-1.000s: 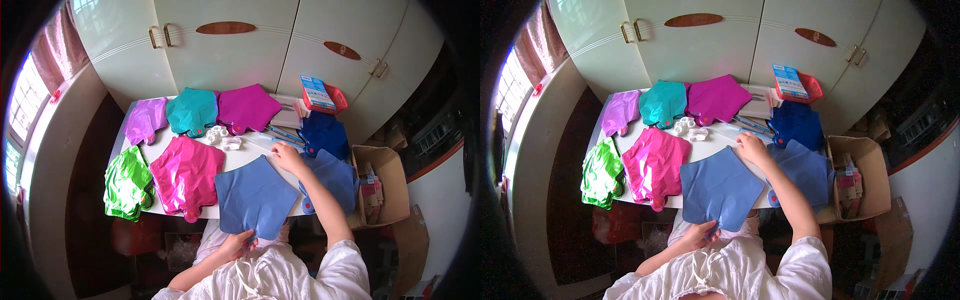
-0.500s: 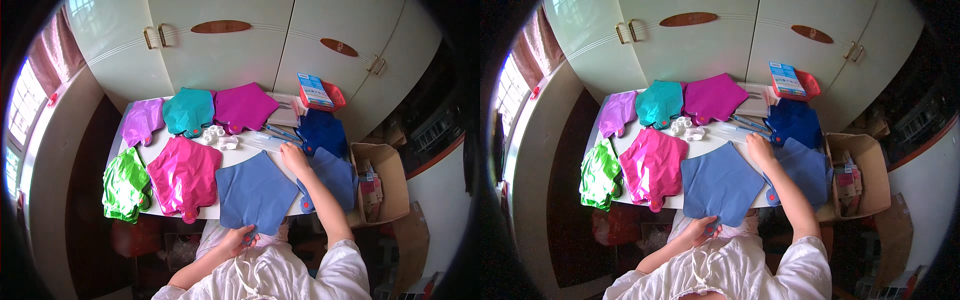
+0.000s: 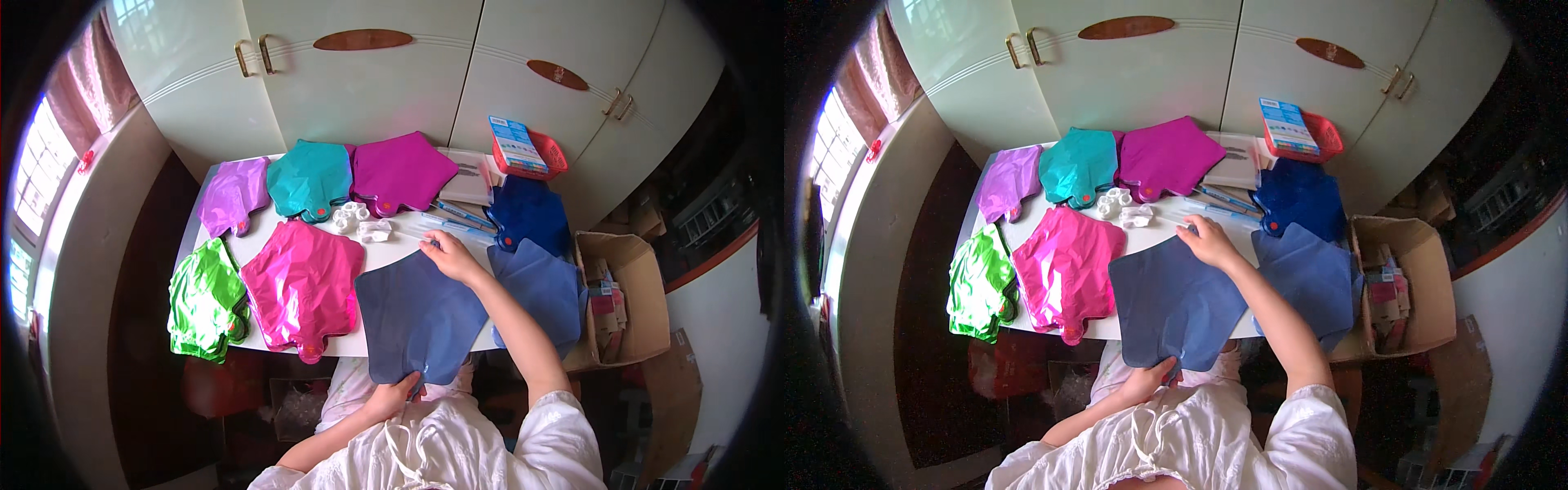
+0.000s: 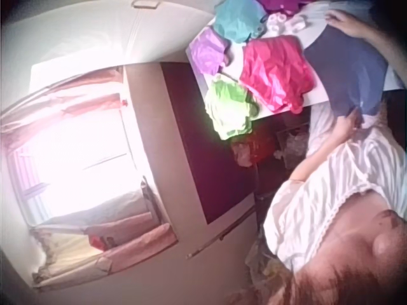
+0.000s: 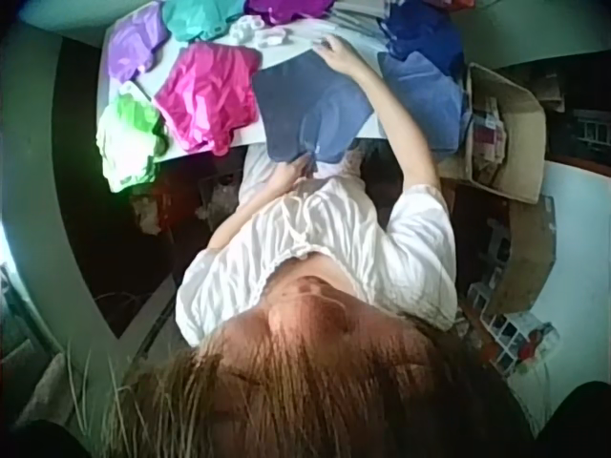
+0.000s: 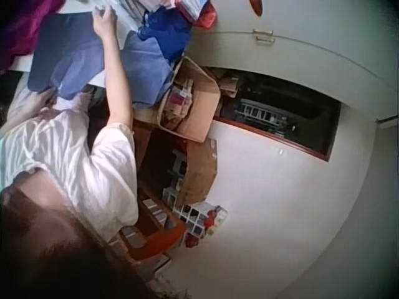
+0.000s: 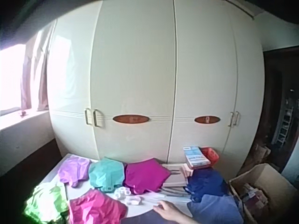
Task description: Folding and organizing various pre-cut colorful fabric patterns on a table.
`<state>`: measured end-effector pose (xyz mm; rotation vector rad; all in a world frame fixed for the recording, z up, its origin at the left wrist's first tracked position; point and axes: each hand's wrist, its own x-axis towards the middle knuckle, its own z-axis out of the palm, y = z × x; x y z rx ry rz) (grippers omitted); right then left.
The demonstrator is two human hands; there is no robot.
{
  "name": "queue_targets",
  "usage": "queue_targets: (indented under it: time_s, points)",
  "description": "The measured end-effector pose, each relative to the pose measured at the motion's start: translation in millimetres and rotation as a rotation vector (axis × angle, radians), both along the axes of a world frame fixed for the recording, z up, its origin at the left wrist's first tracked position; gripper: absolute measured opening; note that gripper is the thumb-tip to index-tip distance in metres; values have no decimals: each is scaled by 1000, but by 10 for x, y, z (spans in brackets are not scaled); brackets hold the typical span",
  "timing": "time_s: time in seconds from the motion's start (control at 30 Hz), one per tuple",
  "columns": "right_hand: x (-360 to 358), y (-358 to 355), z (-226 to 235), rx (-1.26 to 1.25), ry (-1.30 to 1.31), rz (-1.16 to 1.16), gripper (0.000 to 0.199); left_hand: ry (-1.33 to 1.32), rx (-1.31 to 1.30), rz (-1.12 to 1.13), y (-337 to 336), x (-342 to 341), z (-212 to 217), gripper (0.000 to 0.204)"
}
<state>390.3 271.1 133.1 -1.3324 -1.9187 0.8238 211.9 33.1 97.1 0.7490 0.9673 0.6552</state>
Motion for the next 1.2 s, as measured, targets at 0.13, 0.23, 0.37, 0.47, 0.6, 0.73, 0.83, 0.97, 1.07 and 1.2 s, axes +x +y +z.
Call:
queue_targets:
  time_s: [0.13,0.23,0.37,0.47,0.6,0.73,0.83,0.97,1.07,1.2]
  points:
    - [-42,-3,254,-280,-71,-43,35,-102,-132,20,7,-23,81,26]
    - [-77,29,236,-157,-331,3,32,-296,-386,86,33,-40,117,30]
    - [-115,50,120,2,-371,11,28,-339,-484,71,82,-47,46,36]
    - [-130,80,74,49,-447,32,27,-345,-498,70,114,-57,62,38]
    - [-158,52,42,143,-485,22,25,-296,-509,97,133,-47,174,35]
    - [-191,18,68,241,-519,17,23,-281,-480,106,155,-25,215,28]
    - [-191,22,40,340,-494,10,18,-261,-445,122,193,14,255,24]
    - [-241,-141,198,574,-509,-39,14,-281,-424,173,218,55,259,19]
    - [-317,-548,276,556,-426,11,20,-278,-417,178,226,75,246,19]
    - [-419,-930,178,512,-379,112,21,-283,-419,179,217,85,219,21]
